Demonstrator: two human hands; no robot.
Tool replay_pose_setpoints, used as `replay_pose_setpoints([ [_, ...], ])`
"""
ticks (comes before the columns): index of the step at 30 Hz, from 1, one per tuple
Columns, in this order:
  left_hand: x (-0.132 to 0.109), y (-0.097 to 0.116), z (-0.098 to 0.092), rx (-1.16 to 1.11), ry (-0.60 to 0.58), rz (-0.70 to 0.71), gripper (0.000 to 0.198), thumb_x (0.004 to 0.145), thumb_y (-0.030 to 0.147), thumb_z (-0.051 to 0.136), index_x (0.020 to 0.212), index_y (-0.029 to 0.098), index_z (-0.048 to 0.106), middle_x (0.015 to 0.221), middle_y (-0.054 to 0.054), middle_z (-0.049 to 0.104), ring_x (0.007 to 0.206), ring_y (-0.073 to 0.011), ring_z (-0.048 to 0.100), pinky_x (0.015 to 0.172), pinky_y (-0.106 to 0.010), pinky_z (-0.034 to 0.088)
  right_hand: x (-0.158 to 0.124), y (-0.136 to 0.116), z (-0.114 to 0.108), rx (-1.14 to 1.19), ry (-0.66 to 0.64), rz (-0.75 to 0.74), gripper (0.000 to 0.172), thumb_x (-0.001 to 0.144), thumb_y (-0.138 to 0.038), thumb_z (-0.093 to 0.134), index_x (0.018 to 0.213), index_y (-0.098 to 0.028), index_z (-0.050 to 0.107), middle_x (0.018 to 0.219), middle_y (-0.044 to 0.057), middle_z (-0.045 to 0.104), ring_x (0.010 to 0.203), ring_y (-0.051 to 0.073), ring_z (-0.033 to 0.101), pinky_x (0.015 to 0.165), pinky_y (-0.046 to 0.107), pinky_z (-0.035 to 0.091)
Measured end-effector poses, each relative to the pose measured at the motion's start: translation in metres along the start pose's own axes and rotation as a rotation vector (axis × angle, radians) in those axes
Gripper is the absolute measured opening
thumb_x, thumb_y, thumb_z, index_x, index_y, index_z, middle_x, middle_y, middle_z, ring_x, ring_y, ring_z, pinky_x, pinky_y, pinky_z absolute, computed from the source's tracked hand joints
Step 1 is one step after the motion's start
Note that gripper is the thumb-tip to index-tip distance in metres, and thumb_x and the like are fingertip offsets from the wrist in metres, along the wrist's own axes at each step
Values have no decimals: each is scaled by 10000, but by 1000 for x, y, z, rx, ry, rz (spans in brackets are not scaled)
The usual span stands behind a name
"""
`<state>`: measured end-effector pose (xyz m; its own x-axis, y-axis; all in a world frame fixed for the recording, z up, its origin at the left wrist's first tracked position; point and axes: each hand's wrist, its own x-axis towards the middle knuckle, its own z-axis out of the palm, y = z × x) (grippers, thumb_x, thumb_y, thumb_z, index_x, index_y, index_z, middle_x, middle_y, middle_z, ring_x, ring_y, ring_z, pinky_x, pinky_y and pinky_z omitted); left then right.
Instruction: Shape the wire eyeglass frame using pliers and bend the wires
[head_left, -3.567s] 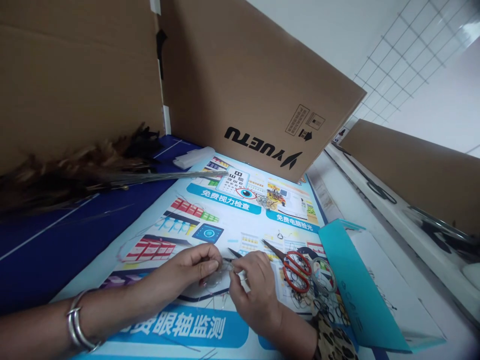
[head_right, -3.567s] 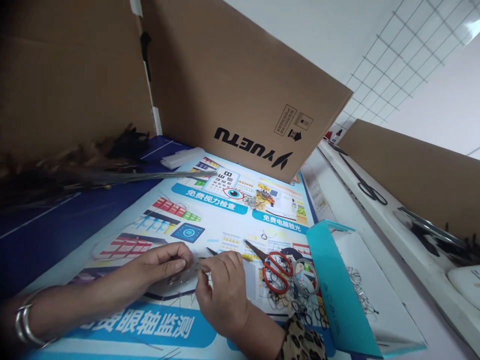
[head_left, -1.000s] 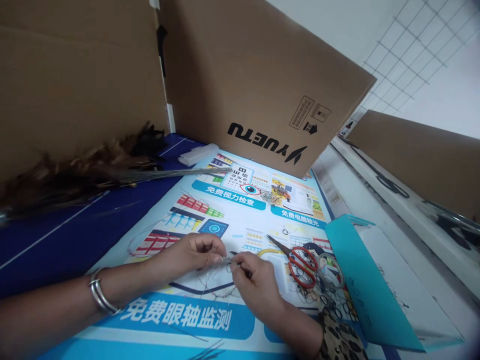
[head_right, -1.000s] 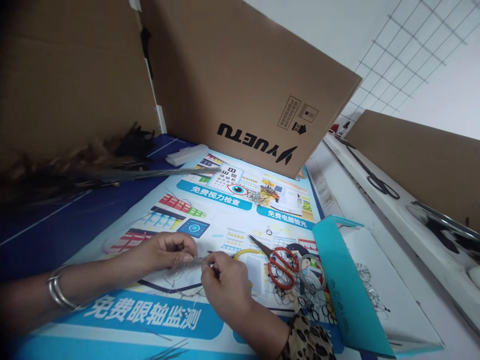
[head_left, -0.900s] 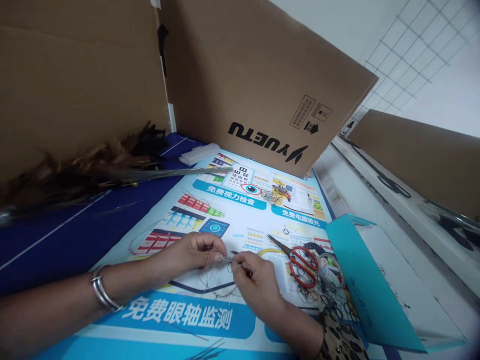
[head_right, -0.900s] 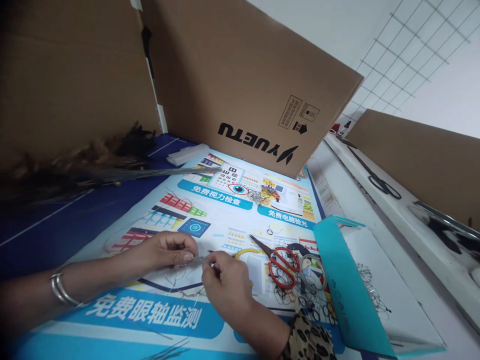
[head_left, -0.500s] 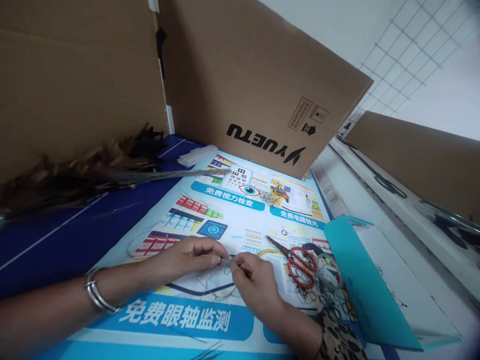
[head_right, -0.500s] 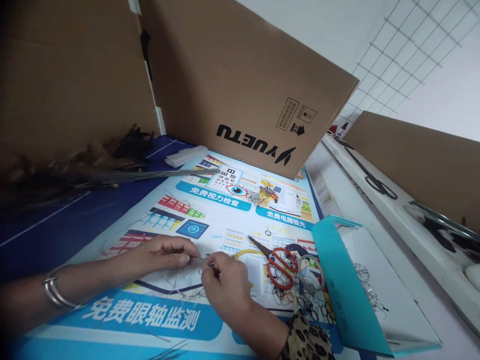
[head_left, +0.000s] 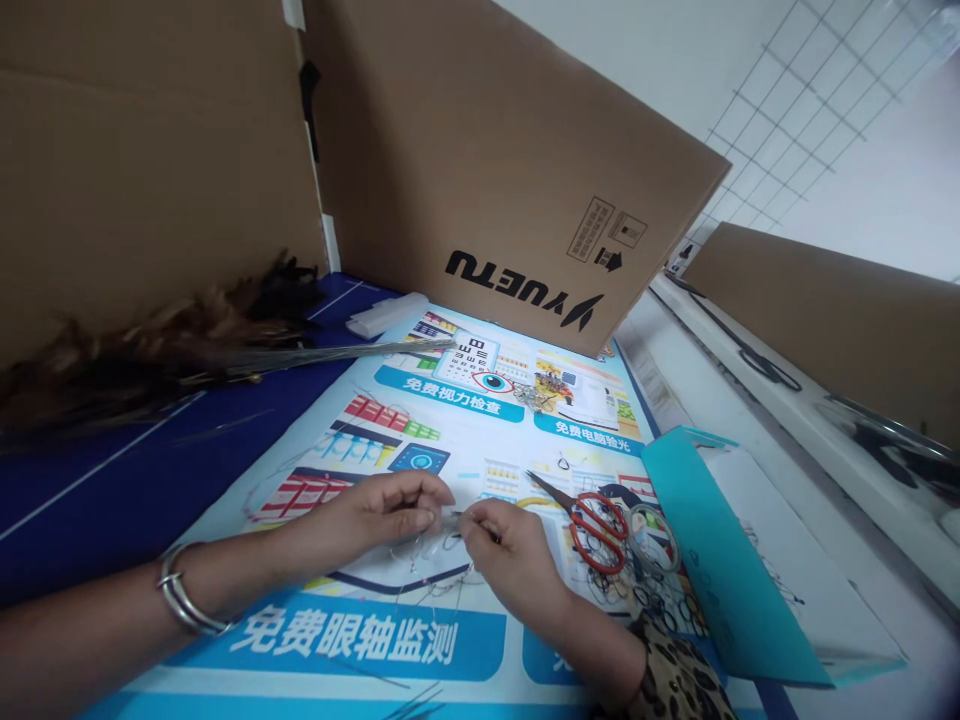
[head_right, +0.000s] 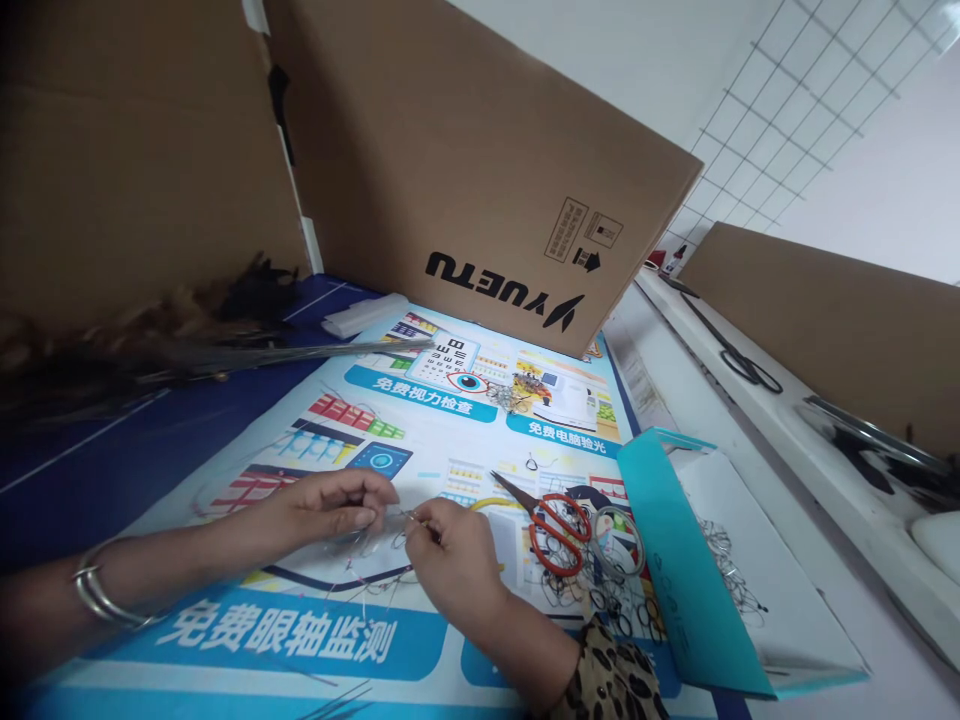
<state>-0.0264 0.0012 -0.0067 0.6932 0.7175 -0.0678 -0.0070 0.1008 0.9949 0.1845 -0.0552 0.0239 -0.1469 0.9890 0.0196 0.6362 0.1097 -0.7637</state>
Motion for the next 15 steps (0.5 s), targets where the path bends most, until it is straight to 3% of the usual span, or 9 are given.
replay_pose_setpoints([
  [5,-1,5,5,-97,32,-51,245,862,405,668,999,205,638,813,0,637,706,-151,527,652,-264,400,1,-2,-1,32,-11,18,187,857,-171,529,741,-204,671,592,-41,592,568,112,550,531,187,385],
  [9,-1,3,8,-199,81,-91,240,852,392,692,989,202,638,817,-18,683,727,-168,560,677,-279,410,-1,4,4,-35,14,-6,143,851,-207,564,934,-211,680,599,-48,588,533,116,537,503,199,377],
  [13,0,-4,10,-291,77,-86,236,867,386,686,989,187,645,826,-36,691,727,-167,563,677,-285,405,-2,6,5,-166,90,-159,418,761,-154,645,1173,-211,603,837,8,667,737,165,613,659,248,485],
  [15,0,-4,11,-342,88,-84,226,870,377,688,988,189,648,820,-29,686,725,-158,557,691,-282,409,-3,5,3,-206,109,-266,453,751,-161,671,1194,-207,587,993,58,665,888,203,618,768,301,512],
])
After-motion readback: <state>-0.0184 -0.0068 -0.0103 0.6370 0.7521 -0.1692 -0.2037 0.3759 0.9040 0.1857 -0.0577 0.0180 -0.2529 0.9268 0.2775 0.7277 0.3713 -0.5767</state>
